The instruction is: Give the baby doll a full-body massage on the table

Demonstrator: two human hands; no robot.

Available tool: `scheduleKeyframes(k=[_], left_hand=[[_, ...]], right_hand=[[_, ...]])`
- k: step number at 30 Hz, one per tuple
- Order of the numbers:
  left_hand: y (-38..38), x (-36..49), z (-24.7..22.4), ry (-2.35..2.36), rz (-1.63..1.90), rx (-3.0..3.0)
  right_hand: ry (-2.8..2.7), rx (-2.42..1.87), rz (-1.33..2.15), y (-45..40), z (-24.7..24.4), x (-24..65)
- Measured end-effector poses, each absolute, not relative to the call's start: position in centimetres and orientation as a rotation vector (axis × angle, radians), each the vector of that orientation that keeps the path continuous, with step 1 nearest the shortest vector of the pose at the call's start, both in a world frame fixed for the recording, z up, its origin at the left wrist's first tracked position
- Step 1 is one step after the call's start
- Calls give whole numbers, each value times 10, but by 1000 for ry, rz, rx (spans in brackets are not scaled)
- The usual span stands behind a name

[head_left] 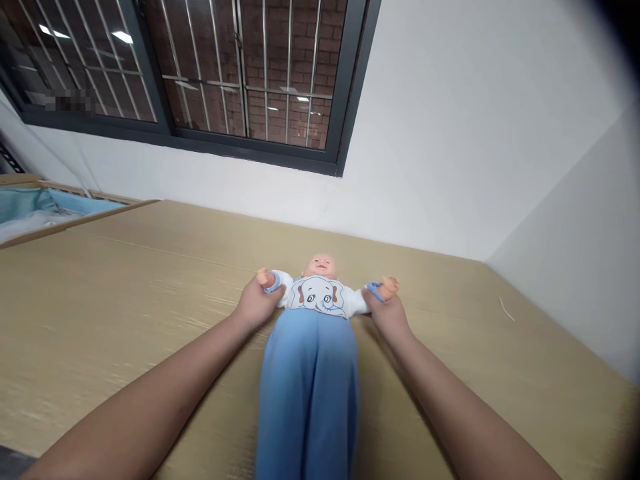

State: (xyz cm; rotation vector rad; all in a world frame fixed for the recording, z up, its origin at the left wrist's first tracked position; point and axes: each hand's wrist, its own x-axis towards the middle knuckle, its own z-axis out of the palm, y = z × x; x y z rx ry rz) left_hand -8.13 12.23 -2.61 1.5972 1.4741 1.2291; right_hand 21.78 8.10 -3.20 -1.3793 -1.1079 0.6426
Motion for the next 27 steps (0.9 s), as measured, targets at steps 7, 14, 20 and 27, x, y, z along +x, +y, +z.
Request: scheduleKeyframes(k=[7,14,20,27], left_hand=[[98,-64,3,1735,625,2325],[87,-47,3,1761,242,2649],[85,-46,2,1729,181,2677],[87,-52,-1,1704,301,2622]], right_hand=[[-1764,-1938,138,57,6,186],[-2163,-2075,-372,43,10,156],[-2254,-2006,-407,42,8,160],[-2197,-1929,-287,42,5,166]])
